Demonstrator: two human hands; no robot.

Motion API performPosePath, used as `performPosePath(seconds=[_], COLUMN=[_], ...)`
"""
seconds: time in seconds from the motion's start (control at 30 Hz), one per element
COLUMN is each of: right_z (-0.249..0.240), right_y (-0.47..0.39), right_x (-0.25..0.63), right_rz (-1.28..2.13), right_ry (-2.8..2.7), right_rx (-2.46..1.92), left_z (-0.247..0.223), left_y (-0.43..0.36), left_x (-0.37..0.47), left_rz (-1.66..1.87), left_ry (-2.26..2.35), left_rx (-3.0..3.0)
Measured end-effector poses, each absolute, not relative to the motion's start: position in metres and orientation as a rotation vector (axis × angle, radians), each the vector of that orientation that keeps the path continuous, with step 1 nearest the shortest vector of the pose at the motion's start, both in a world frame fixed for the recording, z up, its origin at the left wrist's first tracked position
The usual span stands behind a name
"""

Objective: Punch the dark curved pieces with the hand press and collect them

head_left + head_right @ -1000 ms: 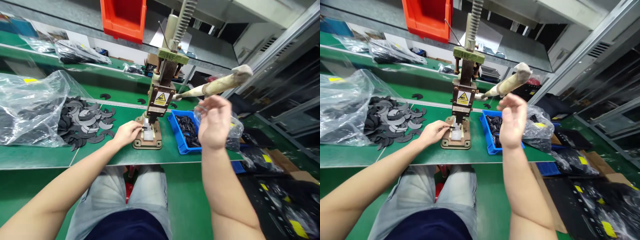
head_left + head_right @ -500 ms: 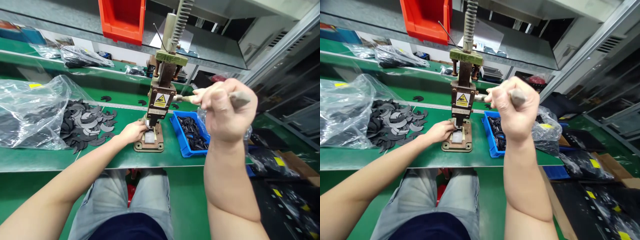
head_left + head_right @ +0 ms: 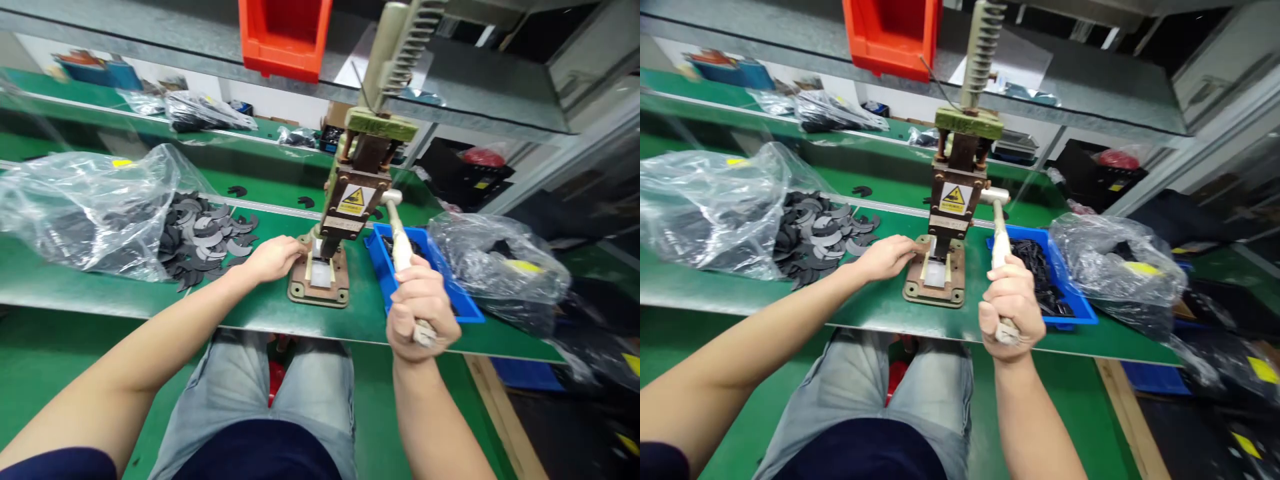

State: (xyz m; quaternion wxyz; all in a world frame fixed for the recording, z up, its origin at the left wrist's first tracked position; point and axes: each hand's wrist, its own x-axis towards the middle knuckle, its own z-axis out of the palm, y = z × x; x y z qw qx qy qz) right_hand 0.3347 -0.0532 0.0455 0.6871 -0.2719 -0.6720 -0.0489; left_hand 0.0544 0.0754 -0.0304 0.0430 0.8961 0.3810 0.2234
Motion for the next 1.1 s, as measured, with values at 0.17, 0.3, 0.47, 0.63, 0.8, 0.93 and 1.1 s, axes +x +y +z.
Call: performPosePath(seconds=[0.17, 0.3, 0.47, 0.63, 0.8, 0.93, 1.1], right_z=[0.047, 0.044, 0.045, 0.047, 0.046, 0.045, 0.044], right_y=[-0.046, -0.044, -0.045, -0.048, -0.048, -0.048, -0.049], right_x=[0.331, 0.325, 0.325, 0.328, 0.327, 0.327, 0.329], right_rz=[-0.119, -0.129, -0.133, -0.132, -0.131, -0.132, -0.117], right_ry=[-1.455, -1.381, -1.399, -1.447, -1.434, -1.434, -1.450], right_rx=[-0.555, -0.573, -0.577, -0.598, -0.584, -0.571, -0.570], left_z=[-0.021, -0.022, -0.033, -0.038, -0.040, -0.044, -0.039], left_y=[0.078, 0.068, 0.062, 0.071, 0.071, 0.067, 0.069], left_x=[-0.052, -0.099, -0.085, -0.060, -0.036, -0.014, 0.004], left_rz=[0.525, 0.225, 0.144, 0.085, 0.148, 0.135, 0.159], left_ry=[1.491, 1.471, 1.334, 1.282, 1.182, 1.136, 1.185], left_rx=[2.728, 2.772, 2.819, 2.867, 2.908, 2.989, 2.876])
